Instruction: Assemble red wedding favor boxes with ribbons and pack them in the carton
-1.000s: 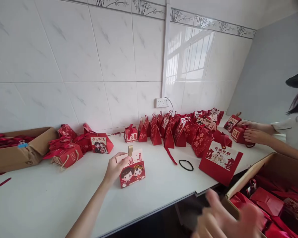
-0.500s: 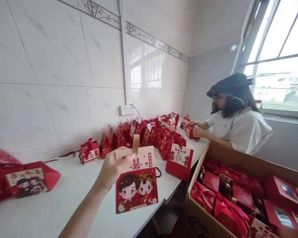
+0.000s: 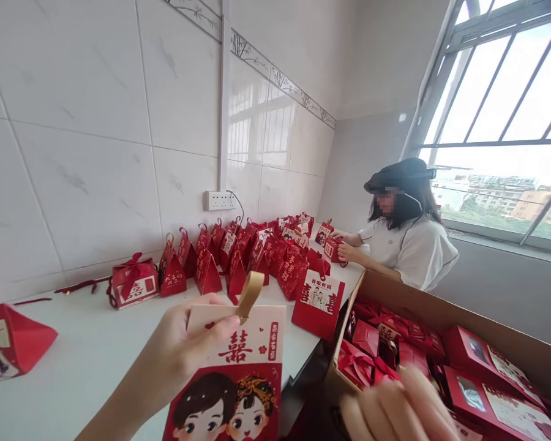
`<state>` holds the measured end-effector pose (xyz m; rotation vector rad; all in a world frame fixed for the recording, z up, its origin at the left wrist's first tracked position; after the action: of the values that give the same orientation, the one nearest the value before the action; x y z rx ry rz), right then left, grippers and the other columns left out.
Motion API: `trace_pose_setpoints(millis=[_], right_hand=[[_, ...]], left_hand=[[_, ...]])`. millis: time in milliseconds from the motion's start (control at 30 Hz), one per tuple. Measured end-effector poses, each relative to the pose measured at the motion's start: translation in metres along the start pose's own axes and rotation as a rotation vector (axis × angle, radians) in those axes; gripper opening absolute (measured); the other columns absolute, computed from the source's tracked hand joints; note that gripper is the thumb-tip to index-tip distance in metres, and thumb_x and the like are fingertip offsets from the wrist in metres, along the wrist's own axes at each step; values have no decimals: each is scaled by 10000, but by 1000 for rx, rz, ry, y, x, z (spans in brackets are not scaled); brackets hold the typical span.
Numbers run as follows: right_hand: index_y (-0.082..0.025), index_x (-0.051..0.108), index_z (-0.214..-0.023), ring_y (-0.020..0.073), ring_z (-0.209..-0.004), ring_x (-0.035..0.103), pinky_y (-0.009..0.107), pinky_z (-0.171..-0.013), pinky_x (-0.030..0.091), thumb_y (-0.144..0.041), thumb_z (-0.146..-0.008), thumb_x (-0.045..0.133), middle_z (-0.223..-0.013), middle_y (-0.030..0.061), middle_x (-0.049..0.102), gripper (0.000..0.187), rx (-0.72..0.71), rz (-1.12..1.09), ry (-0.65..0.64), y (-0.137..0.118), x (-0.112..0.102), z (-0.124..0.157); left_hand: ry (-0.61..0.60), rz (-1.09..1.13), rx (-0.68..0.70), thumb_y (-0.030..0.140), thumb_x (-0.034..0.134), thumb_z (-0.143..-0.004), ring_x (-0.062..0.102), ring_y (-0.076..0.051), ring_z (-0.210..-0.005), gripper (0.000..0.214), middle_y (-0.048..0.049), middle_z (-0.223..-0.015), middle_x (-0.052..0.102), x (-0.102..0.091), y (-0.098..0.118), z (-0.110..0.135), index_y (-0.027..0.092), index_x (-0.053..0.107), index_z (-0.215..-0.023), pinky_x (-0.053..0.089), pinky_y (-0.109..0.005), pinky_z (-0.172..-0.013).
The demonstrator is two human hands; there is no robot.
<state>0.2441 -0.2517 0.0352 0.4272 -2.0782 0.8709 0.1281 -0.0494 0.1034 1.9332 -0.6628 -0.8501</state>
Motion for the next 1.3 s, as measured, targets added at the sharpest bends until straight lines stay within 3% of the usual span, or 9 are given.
trace_pose_setpoints(millis=[100,200,300,400,600,700,833,1000,1300], right_hand=[[-347,517,-1222,232,-879,609,417,-871,473,-367,-712,742,-903,31,649,558,-205,613,231,12,5,-19],[-271,511,-1180,231,-970,605,368,-835,504,-431,-737,717,-1089,66,625,514,-146,950,263,26,13,-29],[-219,573,-1071,212,-812,646,319,-694,539,-482,-795,639,-950,62,674,387,53,920,196,32,16,-26],[-174,643,-899,194,-682,635,287,-603,529,-500,-796,627,-799,52,681,343,117,956,219,27,16,-19],[-166,651,-846,171,-636,621,257,-561,520,-490,-807,616,-749,41,669,329,71,1051,240,13,19,-11],[-187,627,-952,180,-710,640,259,-594,535,-449,-812,621,-834,46,677,297,43,1119,209,3,22,-10],[-238,597,-1072,195,-883,636,264,-697,543,-371,-779,669,-970,43,664,329,-126,1233,205,-10,28,-9],[-205,644,-831,107,-542,558,174,-451,441,-330,-774,655,-697,-5,642,138,9,1248,188,-6,34,-6],[-175,641,-696,82,-491,476,160,-415,358,-269,-773,611,-602,-17,589,125,-27,1347,153,-8,42,-6]], left_hand=[[-110,112,-101,476,610,-747,481,-103,-521,339,-8,-651,513,16,1,4,165,602,-611,395,-200,-459],[-188,181,-174,471,608,-750,489,-105,-519,328,2,-621,500,28,1,9,162,578,-644,387,-200,-455],[-224,230,-205,459,623,-740,462,-95,-492,308,23,-571,476,36,2,14,173,540,-663,364,-195,-444],[-252,306,-243,462,648,-715,481,-98,-488,316,26,-567,503,43,3,17,179,512,-674,369,-196,-444],[-220,344,-309,493,671,-675,563,-136,-534,365,11,-619,576,55,1,23,183,573,-841,432,-223,-480],[-174,274,-263,484,656,-690,500,-104,-492,342,18,-580,539,58,4,26,163,584,-782,385,-200,-444],[-226,222,-239,419,648,-727,386,-58,-464,280,51,-534,444,64,8,30,154,559,-715,294,-166,-419],[-268,206,-210,386,649,-735,388,-49,-494,257,56,-563,447,67,10,33,147,562,-698,311,-155,-445],[-302,173,-214,367,628,-747,397,-48,-495,240,60,-559,455,69,11,35,146,556,-690,314,-157,-451]])
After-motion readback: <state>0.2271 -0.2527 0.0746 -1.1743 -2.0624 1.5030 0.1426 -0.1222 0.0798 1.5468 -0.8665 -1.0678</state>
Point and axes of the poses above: each hand's wrist, its own z-axis away from the middle knuckle, its own x-axis out of the palm, y = z × x, the point moved 3 cm from there along -z, towards the middle knuckle
